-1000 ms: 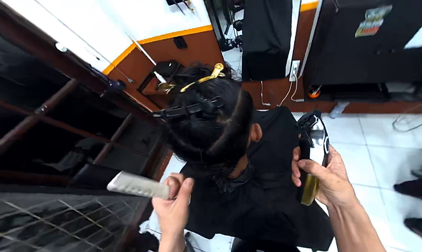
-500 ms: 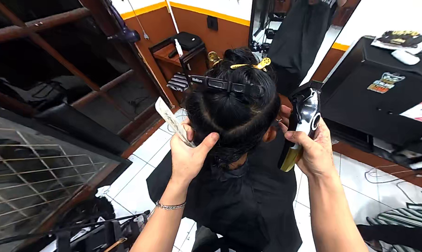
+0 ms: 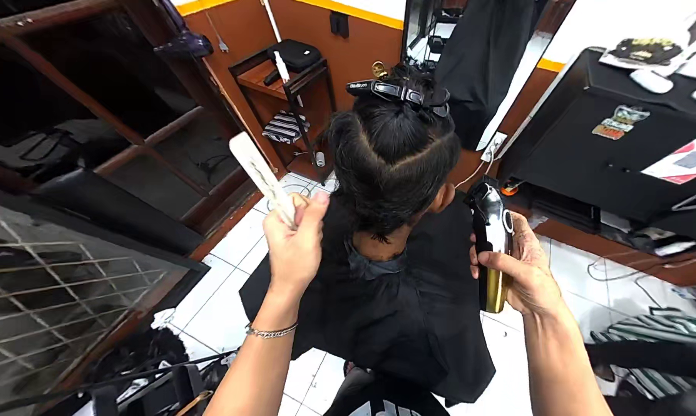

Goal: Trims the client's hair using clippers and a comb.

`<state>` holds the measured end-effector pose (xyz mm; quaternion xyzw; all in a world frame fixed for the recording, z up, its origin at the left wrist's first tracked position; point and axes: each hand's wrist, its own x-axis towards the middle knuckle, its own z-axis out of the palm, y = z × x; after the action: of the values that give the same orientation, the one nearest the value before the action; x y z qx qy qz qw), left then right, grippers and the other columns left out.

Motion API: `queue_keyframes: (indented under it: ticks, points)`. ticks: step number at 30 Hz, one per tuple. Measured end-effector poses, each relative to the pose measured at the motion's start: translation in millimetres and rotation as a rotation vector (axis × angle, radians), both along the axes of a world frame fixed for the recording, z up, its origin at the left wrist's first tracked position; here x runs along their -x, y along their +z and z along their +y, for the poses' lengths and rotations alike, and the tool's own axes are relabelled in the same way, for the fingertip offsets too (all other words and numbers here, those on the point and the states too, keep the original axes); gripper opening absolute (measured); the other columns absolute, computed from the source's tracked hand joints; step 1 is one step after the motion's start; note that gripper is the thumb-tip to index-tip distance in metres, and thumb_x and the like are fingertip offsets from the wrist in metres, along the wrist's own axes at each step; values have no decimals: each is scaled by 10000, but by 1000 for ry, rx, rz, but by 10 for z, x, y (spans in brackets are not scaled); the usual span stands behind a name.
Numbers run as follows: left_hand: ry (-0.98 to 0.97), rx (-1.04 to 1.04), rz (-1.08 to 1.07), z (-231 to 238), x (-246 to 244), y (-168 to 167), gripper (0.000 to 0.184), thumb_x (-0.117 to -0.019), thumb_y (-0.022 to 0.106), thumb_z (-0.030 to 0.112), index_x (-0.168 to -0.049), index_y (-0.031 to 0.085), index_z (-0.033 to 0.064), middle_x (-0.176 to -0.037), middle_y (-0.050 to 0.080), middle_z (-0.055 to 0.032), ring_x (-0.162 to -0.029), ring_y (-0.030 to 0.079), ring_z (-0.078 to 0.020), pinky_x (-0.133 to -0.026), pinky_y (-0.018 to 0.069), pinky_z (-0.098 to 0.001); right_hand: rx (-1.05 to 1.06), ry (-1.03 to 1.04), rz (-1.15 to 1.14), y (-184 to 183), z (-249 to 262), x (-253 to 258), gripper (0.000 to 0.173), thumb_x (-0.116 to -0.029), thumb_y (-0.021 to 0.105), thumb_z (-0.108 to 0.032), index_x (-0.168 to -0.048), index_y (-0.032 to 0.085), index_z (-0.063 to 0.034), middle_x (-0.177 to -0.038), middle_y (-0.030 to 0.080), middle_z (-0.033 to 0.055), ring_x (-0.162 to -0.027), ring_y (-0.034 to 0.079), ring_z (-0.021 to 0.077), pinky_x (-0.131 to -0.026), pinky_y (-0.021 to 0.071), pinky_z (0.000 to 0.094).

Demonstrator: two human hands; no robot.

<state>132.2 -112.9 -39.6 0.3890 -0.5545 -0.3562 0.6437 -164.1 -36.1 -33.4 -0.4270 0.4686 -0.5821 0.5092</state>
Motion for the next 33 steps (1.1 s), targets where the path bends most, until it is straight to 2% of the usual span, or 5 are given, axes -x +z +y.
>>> queue_keyframes:
  ticks: [7,13,18,23,33]
  points:
    - [-490,-180,-581,507,-209,77,229,-984,449,295,-1138,380,140,-737,448,122,-549,392,38,-493,360,-161,21,-40,-288,-151,370,-89,431,-837,556,-138,-1257,458,-120,-956,712,81,-512,631,118,-427,544,247]
    - [-74,381,-1020,483,95,-157,229,-1030,594,245,-1006,707,47,-951,710,-121,-798,665,-145,-698,538,-263,82,137,-359,-272,305,16,466,-858,594,-142,-1296,434,-138,-946,695,84,-492,629,128,-412,554,257]
    - [137,322,-1026,499,312,-258,266,-1007,566,220,-989,692,-14,-806,690,-95,-682,627,-109,-632,523,-242,38,251,-351,-348,215,64,550,-788,596,-77,-1308,428,-141,-946,670,78,-498,626,123,-420,561,254]
    - [-216,-173,-917,586,290,-40,376,-1034,342,274,-1119,622,38,-726,535,86,-632,489,0,-590,427,-198,35,306,-347,-381,186,39,556,-745,654,-106,-1262,462,-178,-886,660,64,-490,620,127,-414,561,266]
    - [-508,-287,-571,175,94,-113,147,-997,588,80,-988,719,13,-747,695,51,-510,544,31,-458,450,-122,68,245,-249,-501,298,-109,562,-758,669,-119,-1282,480,-198,-906,680,59,-506,628,114,-420,552,244]
